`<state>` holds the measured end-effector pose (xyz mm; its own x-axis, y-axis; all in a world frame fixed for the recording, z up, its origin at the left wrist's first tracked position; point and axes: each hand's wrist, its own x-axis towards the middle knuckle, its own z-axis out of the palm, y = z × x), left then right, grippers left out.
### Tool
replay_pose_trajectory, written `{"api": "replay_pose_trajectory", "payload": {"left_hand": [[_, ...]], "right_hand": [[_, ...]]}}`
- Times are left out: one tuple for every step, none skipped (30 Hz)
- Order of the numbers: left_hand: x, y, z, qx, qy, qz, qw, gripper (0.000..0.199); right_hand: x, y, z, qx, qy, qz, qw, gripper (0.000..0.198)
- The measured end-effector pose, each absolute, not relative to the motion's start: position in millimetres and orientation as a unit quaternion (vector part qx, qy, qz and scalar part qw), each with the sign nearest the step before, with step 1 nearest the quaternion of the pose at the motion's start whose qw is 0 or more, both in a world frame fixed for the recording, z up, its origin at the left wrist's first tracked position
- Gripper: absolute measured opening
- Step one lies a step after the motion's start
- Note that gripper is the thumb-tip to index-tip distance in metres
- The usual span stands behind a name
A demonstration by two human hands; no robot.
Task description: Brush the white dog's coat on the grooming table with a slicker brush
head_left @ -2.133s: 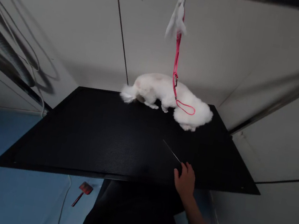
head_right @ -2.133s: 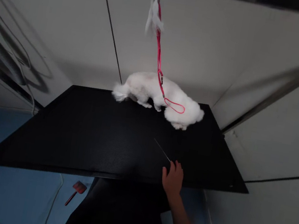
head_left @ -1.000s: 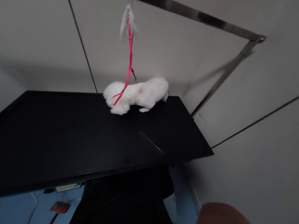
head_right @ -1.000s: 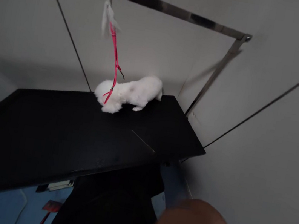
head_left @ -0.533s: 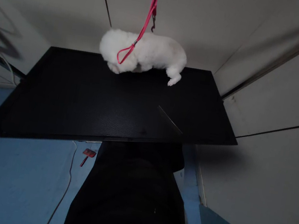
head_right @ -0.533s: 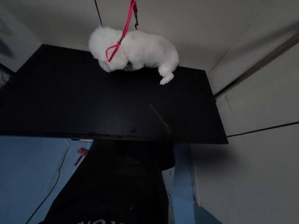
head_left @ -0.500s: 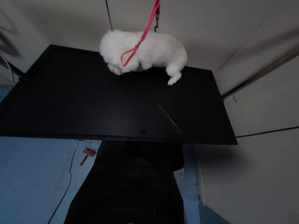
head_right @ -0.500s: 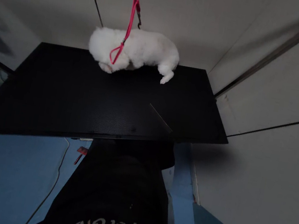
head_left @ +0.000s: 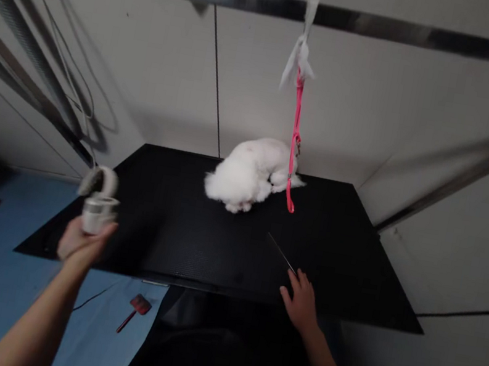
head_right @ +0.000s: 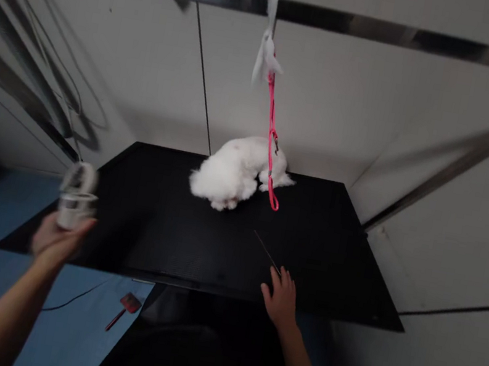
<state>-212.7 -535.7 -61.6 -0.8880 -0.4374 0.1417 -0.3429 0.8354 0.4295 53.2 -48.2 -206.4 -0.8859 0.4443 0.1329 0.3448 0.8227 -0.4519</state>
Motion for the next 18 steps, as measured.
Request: {"api": "replay_pose_trajectory", "payload": {"left_hand": [[-225, -534, -71, 0.173, -0.969, -0.166, 0.059, 0.049], [-236, -532, -81, 0.139, -0.983, -0.115, 0.020, 0.051], [-246, -528, -91, 0.100, -0.993, -0.067, 0.000, 0.053], [-254, -523, -101, 0.067, -0.997, -0.028, 0.016, 0.055], [-259, -517, -111, 0.050, -0.997, 0.000, 0.053, 0.057], [-261, -509, -121, 0.044, -0.994, 0.012, 0.098, 0.060], [-260, -498, -129, 0.044, -0.990, 0.007, 0.137, 0.063], [-256, -485, -138, 0.051, -0.986, -0.017, 0.158, 0.065], [-249, -468, -145, 0.055, -0.987, -0.055, 0.141, 0.065], [-241, -449, -152, 0.032, -0.989, -0.113, 0.089, 0.060], [-232, -425, -157, -0.009, -0.982, -0.190, 0.013, 0.053], [-224, -398, -161, -0.058, -0.956, -0.281, -0.067, 0.046], [-218, -368, -163, -0.110, -0.908, -0.381, -0.136, 0.041], [-215, -334, -163, -0.148, -0.846, -0.476, -0.189, 0.038], [-215, -297, -161, -0.161, -0.790, -0.547, -0.225, 0.037], [-218, -257, -158, -0.152, -0.739, -0.602, -0.262, 0.035], [-223, -216, -152, -0.129, -0.683, -0.649, -0.310, 0.034], [-228, -175, -146, -0.092, -0.620, -0.692, -0.358, 0.033]], "right_hand": [[51, -54, -214, -0.213, -0.956, 0.176, 0.096, 0.054], [49, -56, -219, -0.224, -0.961, 0.144, 0.080, 0.054], [47, -56, -221, -0.241, -0.961, 0.115, 0.071, 0.054], [44, -53, -222, -0.261, -0.959, 0.092, 0.068, 0.054], [41, -47, -221, -0.279, -0.955, 0.074, 0.070, 0.054], [37, -39, -220, -0.293, -0.951, 0.061, 0.076, 0.053], [34, -30, -219, -0.302, -0.948, 0.055, 0.087, 0.050], [31, -19, -218, -0.303, -0.946, 0.056, 0.099, 0.047], [28, -10, -218, -0.299, -0.946, 0.063, 0.112, 0.044], [26, -2, -218, -0.291, -0.946, 0.073, 0.122, 0.041], [24, 4, -218, -0.282, -0.947, 0.083, 0.129, 0.038], [23, 8, -219, -0.277, -0.948, 0.088, 0.130, 0.036], [22, 10, -218, -0.280, -0.947, 0.089, 0.128, 0.036], [21, 10, -217, -0.290, -0.946, 0.085, 0.121, 0.036], [20, 8, -215, -0.304, -0.943, 0.079, 0.110, 0.037], [19, 6, -212, -0.319, -0.940, 0.073, 0.096, 0.038], [17, 3, -209, -0.337, -0.936, 0.069, 0.081, 0.039], [16, 1, -205, -0.352, -0.931, 0.066, 0.066, 0.039]]}}
